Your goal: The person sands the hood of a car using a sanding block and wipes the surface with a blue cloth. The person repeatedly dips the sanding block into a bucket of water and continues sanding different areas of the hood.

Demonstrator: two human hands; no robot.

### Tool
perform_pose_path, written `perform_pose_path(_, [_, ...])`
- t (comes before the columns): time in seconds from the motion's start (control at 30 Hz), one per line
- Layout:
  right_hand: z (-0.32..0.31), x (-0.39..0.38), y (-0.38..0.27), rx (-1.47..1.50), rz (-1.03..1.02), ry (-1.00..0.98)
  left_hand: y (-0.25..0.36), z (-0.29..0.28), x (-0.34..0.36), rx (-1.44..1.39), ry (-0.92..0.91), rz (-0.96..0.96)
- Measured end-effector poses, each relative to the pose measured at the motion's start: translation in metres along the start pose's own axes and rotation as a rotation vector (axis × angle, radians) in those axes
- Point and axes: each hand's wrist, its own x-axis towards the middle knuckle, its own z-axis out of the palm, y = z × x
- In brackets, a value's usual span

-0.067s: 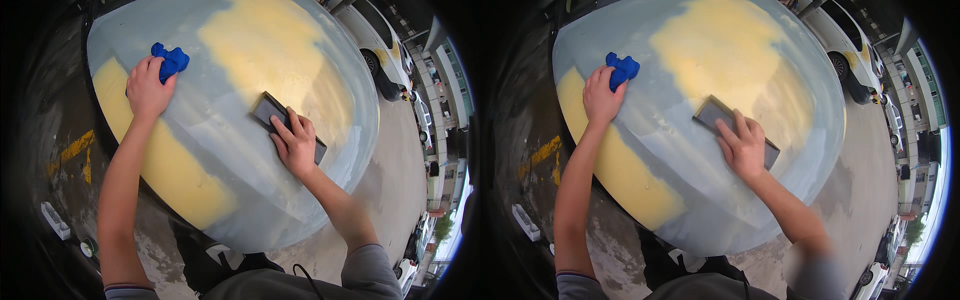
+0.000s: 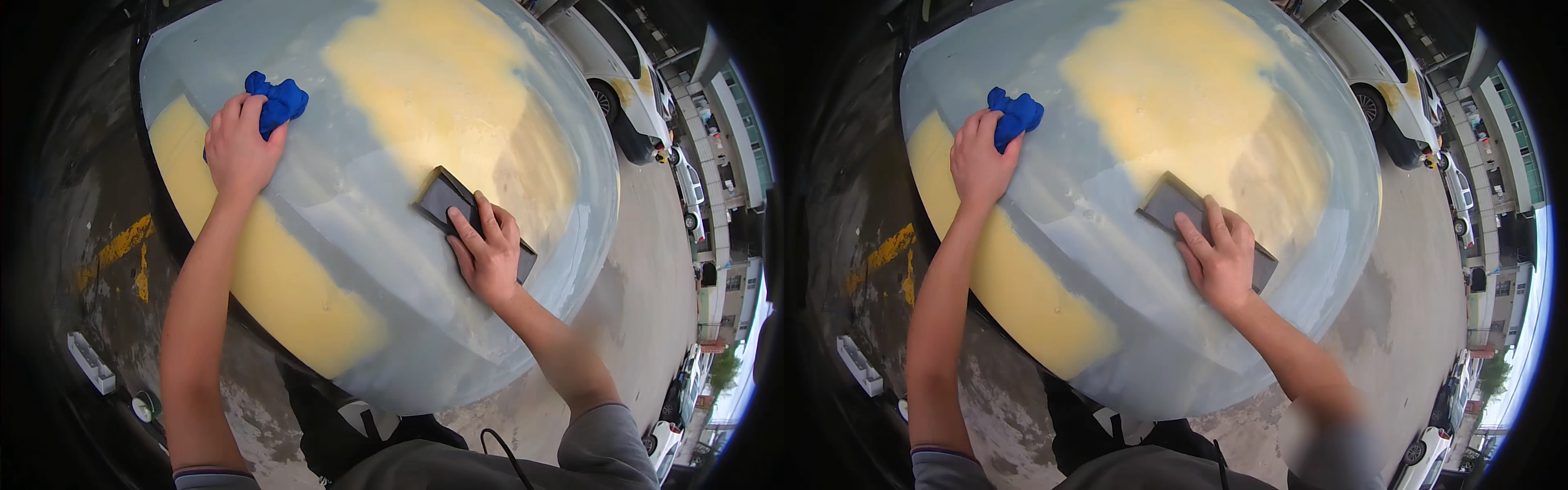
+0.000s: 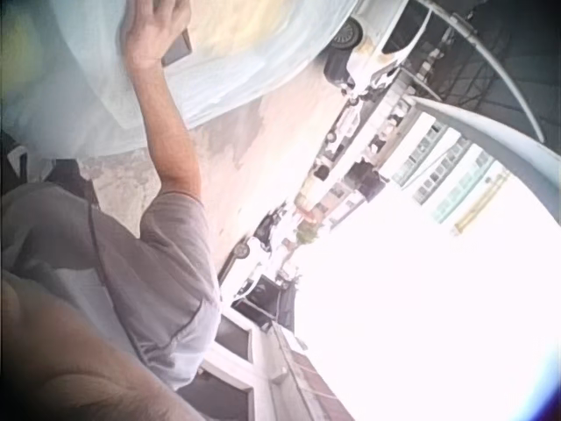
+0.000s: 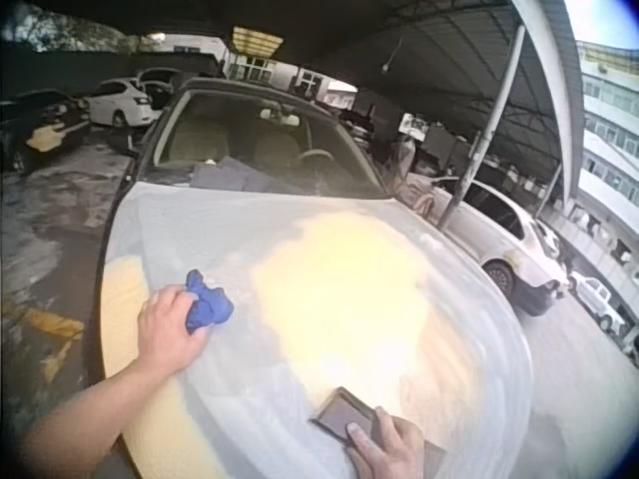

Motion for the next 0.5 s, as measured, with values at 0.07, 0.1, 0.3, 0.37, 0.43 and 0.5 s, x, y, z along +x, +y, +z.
perform_pose_path(0.07, [-0.002, 0.014, 0.011, -0.045, -0.044, -0.015, 0.01, 0.001, 0.005, -0.022, -0.04, -0.027])
perform_pose_path(0.1, [0.011, 0.044, 0.021, -0.062, -0.061, 0.005, 0.011, 0.005, 0.008, -0.036, -0.032, -0.013])
perform_pose_path(0.3, [0.055, 0.187, 0.076, -0.156, 0.129, 0.151, 0.043, 0.01, 0.019, -0.126, 0.0, 0.026])
perform_pose_path(0.37, [0.046, 0.15, 0.04, -0.017, 0.085, 0.098, 0.024, 0.009, 0.012, -0.09, 0.007, 0.014])
perform_pose_path(0.43, [0.03, 0.068, -0.002, 0.035, 0.013, 0.064, 0.004, -0.001, 0.004, -0.028, 0.004, 0.001])
perform_pose_path(0.5, [-0.002, 0.014, -0.018, -0.002, -0.013, 0.011, 0.005, -0.001, 0.005, -0.001, 0.023, -0.008])
